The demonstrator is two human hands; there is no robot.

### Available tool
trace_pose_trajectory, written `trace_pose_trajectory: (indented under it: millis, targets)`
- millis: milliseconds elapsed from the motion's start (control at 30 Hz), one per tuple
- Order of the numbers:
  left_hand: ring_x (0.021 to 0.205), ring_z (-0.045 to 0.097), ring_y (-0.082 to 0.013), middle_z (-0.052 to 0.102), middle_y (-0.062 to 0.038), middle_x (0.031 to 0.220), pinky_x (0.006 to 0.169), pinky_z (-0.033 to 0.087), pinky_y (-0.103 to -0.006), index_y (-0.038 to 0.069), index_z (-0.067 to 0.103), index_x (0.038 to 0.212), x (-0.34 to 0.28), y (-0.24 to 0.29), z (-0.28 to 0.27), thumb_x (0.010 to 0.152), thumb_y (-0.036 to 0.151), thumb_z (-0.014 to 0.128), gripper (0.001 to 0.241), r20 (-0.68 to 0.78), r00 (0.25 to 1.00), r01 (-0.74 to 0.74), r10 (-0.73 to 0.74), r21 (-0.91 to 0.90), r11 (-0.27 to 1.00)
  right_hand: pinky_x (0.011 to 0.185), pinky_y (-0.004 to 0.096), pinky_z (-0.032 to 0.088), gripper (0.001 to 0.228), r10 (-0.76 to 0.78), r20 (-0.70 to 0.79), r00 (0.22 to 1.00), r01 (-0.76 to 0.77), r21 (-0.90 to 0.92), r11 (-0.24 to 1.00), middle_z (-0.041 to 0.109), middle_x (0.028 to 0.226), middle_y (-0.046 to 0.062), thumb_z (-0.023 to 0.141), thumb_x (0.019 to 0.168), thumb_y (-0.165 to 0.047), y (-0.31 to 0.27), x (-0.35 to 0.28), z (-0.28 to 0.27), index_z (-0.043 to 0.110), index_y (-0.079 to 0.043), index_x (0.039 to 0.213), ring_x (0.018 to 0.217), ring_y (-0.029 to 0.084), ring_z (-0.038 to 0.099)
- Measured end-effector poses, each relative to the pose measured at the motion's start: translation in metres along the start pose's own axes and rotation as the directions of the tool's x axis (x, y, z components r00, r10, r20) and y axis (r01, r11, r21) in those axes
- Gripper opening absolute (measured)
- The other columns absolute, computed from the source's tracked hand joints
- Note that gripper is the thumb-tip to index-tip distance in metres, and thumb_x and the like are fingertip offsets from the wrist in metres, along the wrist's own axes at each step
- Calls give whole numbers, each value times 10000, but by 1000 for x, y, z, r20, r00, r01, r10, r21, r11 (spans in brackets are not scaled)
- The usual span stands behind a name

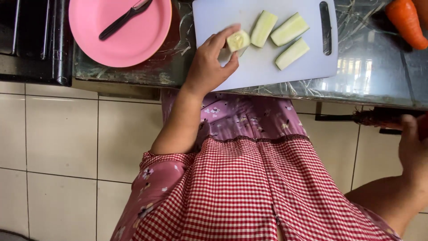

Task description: Cutting a cucumber into pieces on a cutting board using a knife.

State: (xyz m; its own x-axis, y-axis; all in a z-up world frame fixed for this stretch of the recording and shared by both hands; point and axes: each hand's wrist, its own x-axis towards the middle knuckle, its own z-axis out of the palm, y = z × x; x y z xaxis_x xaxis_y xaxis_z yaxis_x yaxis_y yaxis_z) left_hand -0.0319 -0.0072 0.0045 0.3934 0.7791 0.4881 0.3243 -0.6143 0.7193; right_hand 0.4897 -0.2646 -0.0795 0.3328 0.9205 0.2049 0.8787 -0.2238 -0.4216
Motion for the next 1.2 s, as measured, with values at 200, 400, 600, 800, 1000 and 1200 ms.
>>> trace_pose_trajectory:
  millis: [200,400,600,800,1000,1200]
  targets:
    - [1165,698,-227,652,-109,1301,1003,643,-325,127,559,1465,2,10,-9,992,48,776,526,-32,996,-79,82,76,994,891,385,529,263,-221,-57,974,227,181,957,636,1077,230,583,1049,89,-179,29,-17,574,94,1312,964,336,649]
    - [979,727,-151,683,-50,1140,860,666,-273,150,641,1389,-8,4,5,968,79,821,464,-142,986,-56,84,186,981,888,402,580,484,-488,24,873,449,354,821,695,1145,202,599,1018,90,-292,53,3,556,-24,1486,994,319,725]
    - [952,725,-154,688,-53,1106,833,657,-281,139,651,1370,-9,5,12,953,79,821,454,-202,977,-24,69,220,975,687,436,570,621,-545,121,829,506,250,825,674,1052,172,642,938,30,-345,59,18,511,-38,1541,796,356,692]
    - [988,728,-157,688,-64,1151,857,655,-280,129,629,1394,-10,5,11,964,76,816,473,-191,980,-20,61,210,978,587,436,549,635,-562,157,812,546,135,827,648,1001,146,641,927,15,-354,57,24,500,-25,1545,684,345,659]
    - [1047,718,-180,695,-70,1180,905,643,-299,104,632,1383,-8,7,10,962,80,820,461,-181,979,-47,97,262,964,557,428,539,659,-561,176,809,552,102,827,624,964,142,658,891,-14,-354,55,21,508,-18,1532,631,331,635]
    - [1074,728,-179,710,-71,1204,919,653,-274,103,643,1365,-10,3,13,967,90,822,437,-164,979,-74,121,270,960,533,419,526,681,-575,211,791,579,48,814,618,993,162,673,890,-40,-361,57,24,489,17,1543,609,321,618]
